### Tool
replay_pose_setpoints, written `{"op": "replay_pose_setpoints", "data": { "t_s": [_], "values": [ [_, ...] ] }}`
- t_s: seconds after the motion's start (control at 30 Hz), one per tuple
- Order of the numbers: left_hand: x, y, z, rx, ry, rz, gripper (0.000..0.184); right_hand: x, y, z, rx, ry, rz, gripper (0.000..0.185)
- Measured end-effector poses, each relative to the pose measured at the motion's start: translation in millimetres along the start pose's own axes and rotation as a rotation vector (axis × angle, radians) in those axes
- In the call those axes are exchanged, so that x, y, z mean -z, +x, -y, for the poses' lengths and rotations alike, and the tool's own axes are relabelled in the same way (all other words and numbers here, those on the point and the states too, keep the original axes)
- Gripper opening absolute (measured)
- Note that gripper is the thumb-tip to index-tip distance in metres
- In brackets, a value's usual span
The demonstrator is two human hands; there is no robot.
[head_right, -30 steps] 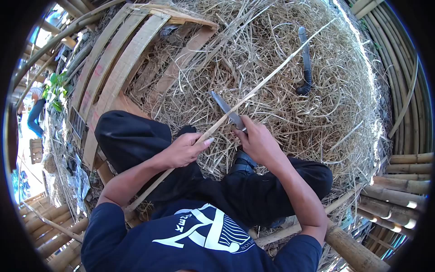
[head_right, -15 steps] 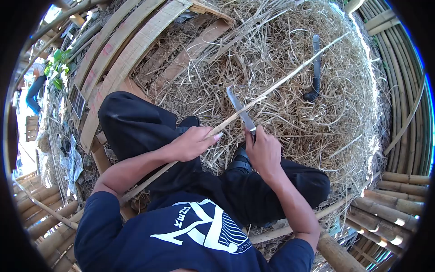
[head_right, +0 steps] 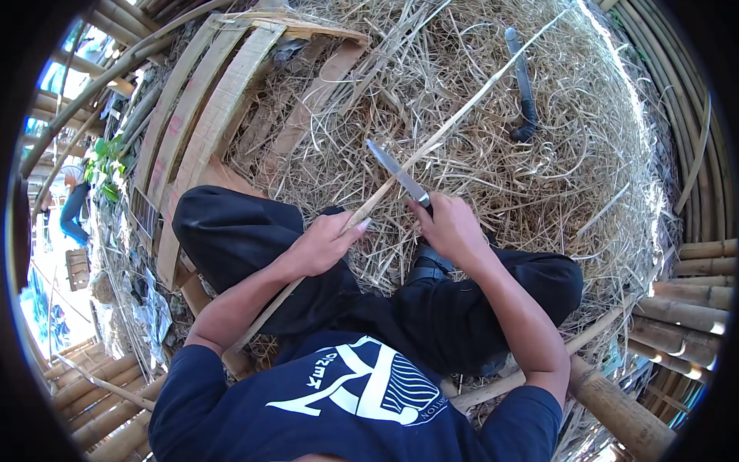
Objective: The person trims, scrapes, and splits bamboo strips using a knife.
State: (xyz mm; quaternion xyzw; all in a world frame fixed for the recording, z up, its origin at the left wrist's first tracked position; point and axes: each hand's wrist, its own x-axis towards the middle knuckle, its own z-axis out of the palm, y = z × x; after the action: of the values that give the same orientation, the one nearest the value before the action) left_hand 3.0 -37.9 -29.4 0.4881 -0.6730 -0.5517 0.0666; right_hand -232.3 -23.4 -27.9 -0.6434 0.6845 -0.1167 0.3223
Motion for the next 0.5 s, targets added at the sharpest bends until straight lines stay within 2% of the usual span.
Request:
{"op": "replay_pose_setpoints", "data": {
  "t_s": [0.1,0.27,0.37,0.43,0.47,0.5],
  "values": [
    [0,2,-5,-0.003,-0.014,-0.019,0.036,20,-5,16,-0.004,-0.026,0.049,0.048],
    [0,4,-3,-0.043,-0.069,0.003,0.036,17,-2,12,-0.025,0.137,0.061,0.057],
    [1,-1,-12,0.062,-0.214,0.099,0.035,15,5,3,-0.064,0.261,0.101,0.061],
    [3,-2,-16,0.209,-0.525,0.209,0.034,17,10,3,-0.11,0.214,0.257,0.054],
    [5,-3,-18,0.212,-0.513,0.214,0.034,8,12,-5,-0.13,0.416,0.33,0.048],
    [8,-4,-21,0.232,-0.582,0.247,0.034,7,11,-3,-0.132,0.427,0.323,0.048]
  ]
}}
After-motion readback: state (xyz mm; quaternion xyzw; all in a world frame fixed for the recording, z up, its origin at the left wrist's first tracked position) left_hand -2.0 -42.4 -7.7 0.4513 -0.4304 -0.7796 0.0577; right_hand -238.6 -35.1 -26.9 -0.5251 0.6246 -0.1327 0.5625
